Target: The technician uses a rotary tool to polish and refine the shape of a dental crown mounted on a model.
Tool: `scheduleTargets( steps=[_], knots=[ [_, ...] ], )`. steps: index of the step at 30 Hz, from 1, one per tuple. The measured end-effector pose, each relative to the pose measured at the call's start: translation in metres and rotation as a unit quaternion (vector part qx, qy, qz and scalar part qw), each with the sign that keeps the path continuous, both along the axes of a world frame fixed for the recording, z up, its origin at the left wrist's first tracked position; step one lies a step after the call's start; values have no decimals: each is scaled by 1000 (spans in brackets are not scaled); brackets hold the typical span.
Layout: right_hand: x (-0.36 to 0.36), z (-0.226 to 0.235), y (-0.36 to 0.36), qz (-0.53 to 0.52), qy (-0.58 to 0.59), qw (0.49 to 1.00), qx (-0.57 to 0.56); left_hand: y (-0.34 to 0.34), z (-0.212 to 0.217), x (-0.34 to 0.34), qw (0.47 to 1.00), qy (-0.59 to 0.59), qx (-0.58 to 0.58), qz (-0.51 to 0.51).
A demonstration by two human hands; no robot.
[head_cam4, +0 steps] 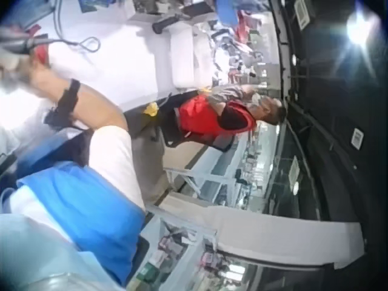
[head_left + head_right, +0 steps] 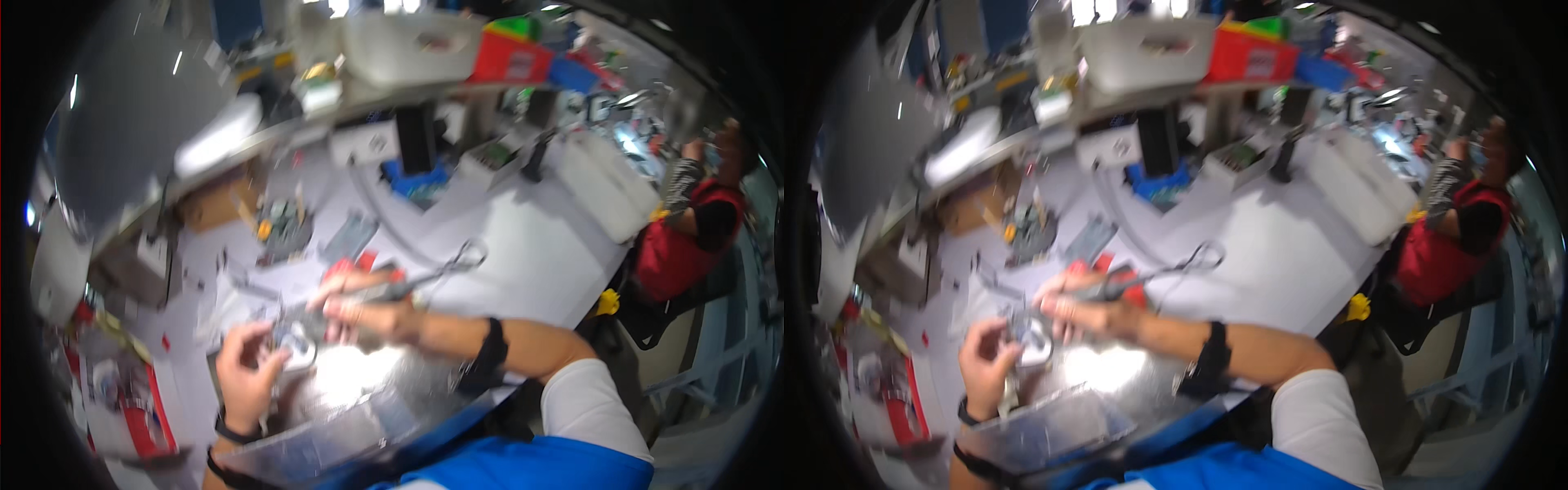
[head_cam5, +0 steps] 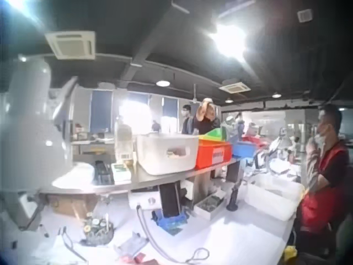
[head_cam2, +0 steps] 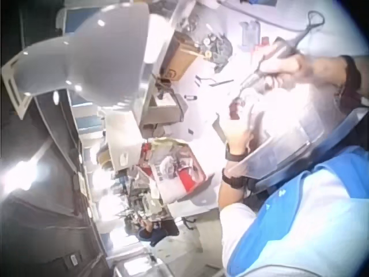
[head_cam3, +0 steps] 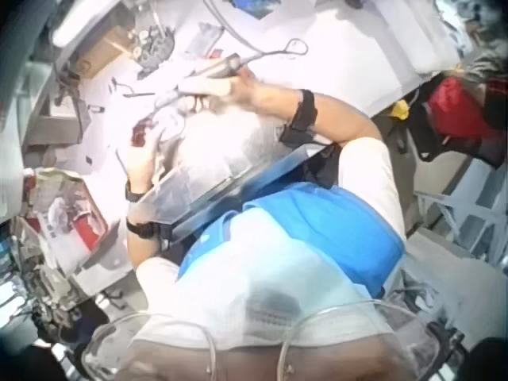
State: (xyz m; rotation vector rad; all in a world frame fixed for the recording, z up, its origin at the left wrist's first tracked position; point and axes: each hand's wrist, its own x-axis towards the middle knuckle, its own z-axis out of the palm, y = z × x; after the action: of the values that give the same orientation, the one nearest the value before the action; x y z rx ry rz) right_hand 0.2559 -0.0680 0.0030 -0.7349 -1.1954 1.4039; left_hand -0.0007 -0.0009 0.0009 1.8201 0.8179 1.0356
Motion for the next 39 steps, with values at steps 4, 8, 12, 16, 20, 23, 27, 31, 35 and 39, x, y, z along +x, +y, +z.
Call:
scheduleTargets(
  steps=[4, 8, 12, 16, 20, 23, 27, 31, 35, 39],
  knots=[
    [18, 14, -2, -185, 27, 982, -17, 9, 25, 2, 966, 188, 167, -64],
    [24, 12, 7, -187, -28, 981, 48, 9, 21, -2, 945, 271, 118, -143],
    [20, 10, 3, -138, -17, 990, 38, 6, 18, -4, 926, 324, 101, -166],
    [11, 13, 2, -123, -23, 992, -5, 1, 10, 1, 941, 266, 130, -161],
    [11, 7, 4, -147, -98, 984, 23, 8, -8, 1, 938, 217, 225, -152],
    [13, 10, 0, -187, -91, 977, 45, 4, 3, 4, 943, 238, 164, -166],
    [22, 37, -4, -169, -25, 975, 140, 3, 2, 3, 942, 252, 155, -157],
    [-1, 71, 3, -191, -47, 975, 102, 9, -6, 2, 937, 242, 191, -165],
    [-3, 49, 12, -158, 37, 986, 50, 6, 1, 6, 945, 244, 168, -141],
    [-1, 17, 13, -188, -2, 982, 21, 13, -2, 3, 936, 230, 211, -160]
  ],
)
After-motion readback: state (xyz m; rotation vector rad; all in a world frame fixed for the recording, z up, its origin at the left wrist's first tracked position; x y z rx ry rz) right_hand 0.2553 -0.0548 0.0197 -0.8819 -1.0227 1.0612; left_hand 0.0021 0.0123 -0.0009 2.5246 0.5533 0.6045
